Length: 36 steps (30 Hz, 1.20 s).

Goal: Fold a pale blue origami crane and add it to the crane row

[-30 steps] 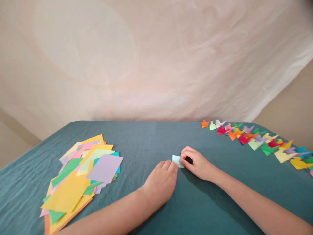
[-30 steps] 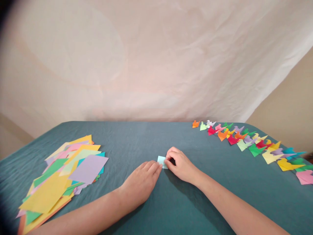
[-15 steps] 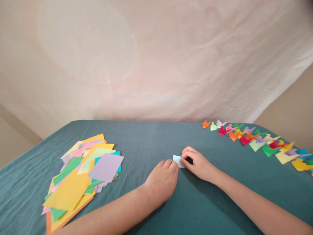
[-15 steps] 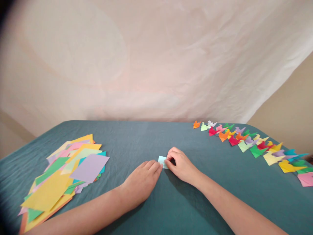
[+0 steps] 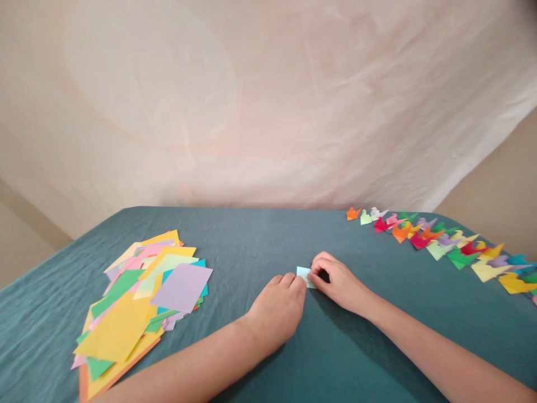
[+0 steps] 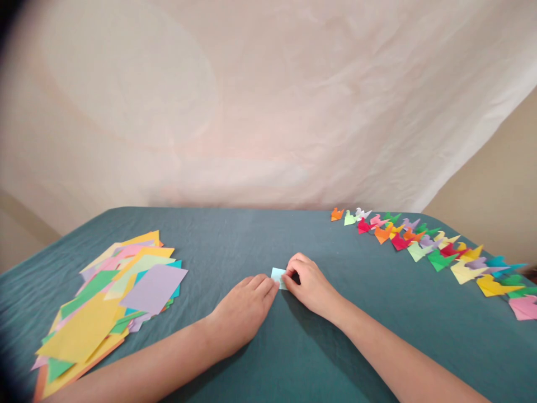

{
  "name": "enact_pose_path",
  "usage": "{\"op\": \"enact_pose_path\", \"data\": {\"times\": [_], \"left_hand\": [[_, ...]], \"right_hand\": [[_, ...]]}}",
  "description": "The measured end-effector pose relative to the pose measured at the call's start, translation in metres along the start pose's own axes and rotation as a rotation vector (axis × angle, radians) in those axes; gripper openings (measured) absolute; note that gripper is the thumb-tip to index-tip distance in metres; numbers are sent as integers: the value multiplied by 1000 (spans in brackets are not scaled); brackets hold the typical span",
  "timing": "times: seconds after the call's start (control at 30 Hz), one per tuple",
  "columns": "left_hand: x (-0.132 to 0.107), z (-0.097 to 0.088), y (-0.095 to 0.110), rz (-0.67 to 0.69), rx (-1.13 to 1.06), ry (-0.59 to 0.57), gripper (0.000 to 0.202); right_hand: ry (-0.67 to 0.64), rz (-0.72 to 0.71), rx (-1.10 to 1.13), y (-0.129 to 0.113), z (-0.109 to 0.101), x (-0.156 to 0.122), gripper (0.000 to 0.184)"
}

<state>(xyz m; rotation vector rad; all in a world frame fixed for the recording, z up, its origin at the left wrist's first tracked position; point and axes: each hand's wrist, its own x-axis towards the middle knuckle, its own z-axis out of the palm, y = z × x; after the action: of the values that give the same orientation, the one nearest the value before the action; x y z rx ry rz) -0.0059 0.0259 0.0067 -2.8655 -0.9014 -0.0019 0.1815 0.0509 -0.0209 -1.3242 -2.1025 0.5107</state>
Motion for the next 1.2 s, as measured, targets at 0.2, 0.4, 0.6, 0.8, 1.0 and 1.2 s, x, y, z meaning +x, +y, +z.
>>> {"op": "enact_pose_path", "data": {"times": [0.2,0.4,0.6,0.8,1.0,1.2], "left_hand": [[0,0,0,-8,12,-6,27],[0,2,1,-23,26,1,27],[0,3,1,-23,18,22,28],[-1,4,2,-29,22,38,28],[-1,5,1,-26,21,37,30],[-1,4,1,-25,6,25,31]], "right_hand": [[41,8,-31,3,2,-2,5],[48,41,-21,6,2,-3,7],[1,19,154,8,-14,-5,16],[-178,-332,-141,1,-28,-13,32],[-232,-410,-403,-6,-24,-19,36],[-240,-403,-449,-7,-23,-18,34]]}}
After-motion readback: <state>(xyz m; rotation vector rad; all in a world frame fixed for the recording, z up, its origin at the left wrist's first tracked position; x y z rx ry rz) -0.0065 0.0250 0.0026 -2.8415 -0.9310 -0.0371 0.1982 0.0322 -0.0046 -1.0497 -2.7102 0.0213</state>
